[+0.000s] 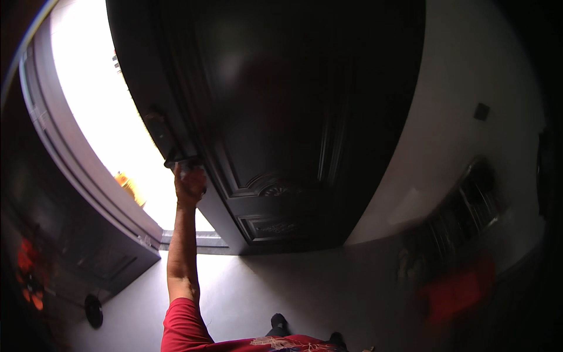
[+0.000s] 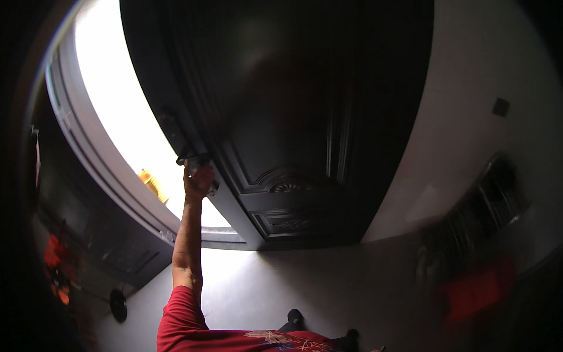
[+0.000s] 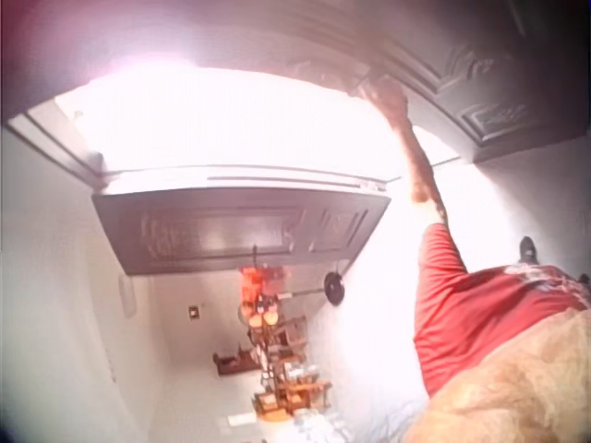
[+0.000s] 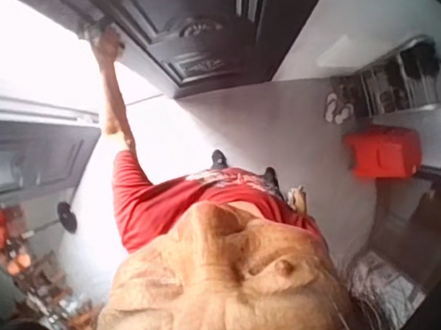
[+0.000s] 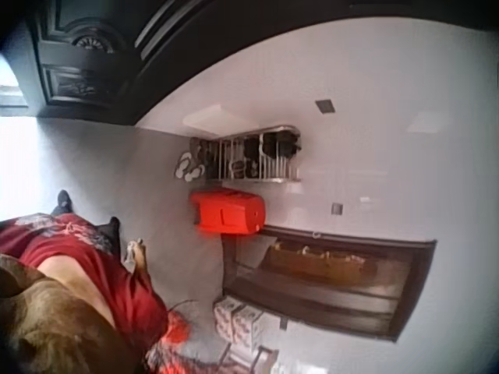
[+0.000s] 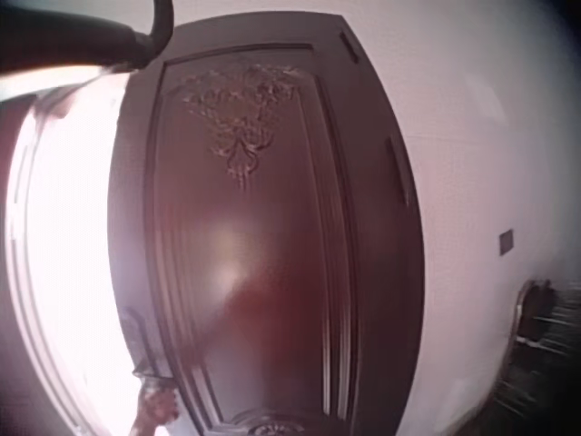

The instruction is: The person picks up a red plastic stool and wipes it with a cloth. They then pick up a second red stool and wipe it as well. The person continues to wipe the stools, turning them over to clean different sides.

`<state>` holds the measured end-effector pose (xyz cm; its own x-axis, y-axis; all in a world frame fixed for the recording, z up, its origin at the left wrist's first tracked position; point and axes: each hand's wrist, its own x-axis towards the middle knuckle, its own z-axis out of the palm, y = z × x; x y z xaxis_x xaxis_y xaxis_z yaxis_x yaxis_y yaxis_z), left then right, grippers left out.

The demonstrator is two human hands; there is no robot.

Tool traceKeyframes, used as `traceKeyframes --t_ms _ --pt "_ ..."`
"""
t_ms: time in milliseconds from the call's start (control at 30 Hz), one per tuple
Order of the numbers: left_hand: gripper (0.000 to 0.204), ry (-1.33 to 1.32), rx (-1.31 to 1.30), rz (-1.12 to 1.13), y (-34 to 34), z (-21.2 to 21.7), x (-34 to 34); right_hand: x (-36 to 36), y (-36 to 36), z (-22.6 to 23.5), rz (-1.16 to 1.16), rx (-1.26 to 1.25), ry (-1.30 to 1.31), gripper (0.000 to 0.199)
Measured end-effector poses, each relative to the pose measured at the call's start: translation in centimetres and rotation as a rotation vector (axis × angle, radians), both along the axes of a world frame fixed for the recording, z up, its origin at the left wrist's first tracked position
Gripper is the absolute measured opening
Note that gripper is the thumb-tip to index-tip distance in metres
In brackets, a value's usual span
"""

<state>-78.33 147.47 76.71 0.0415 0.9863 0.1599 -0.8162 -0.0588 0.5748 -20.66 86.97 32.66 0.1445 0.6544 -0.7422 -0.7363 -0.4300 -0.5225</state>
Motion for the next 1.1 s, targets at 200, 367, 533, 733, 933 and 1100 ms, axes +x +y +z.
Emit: traceKeyframes --t_ms 200,367,533,733,933,1100 --pt "0.025 -0.071 0.269 0.397 6.2 1.3 -4.4 -7.0 3.4 5.6 0.229 -0.378 -0.405 0.021" --pt "0.016 0.348 0.137 0.802 4.3 -1.5 -1.3 -5.8 6.6 6.4 0.232 -0.408 -0.475 0.021" --pt "0.017 0.525 0.131 0.867 2.1 0.7 -0.1 -5.2 9.2 7.0 0.257 -0.351 -0.464 0.021" --pt "0.012 0.414 0.026 0.856 1.2 1.1 1.1 -3.5 9.6 8.9 0.272 -0.262 -0.386 0.022" --pt "0.014 0.332 0.122 0.867 0.3 2.0 4.6 2.2 9.1 11.4 0.236 -0.061 -0.299 0.023" --pt "0.036 1.570 0.305 1.290 -2.3 4.1 4.5 6.8 12.7 17.6 0.119 0.027 -0.298 0.027"
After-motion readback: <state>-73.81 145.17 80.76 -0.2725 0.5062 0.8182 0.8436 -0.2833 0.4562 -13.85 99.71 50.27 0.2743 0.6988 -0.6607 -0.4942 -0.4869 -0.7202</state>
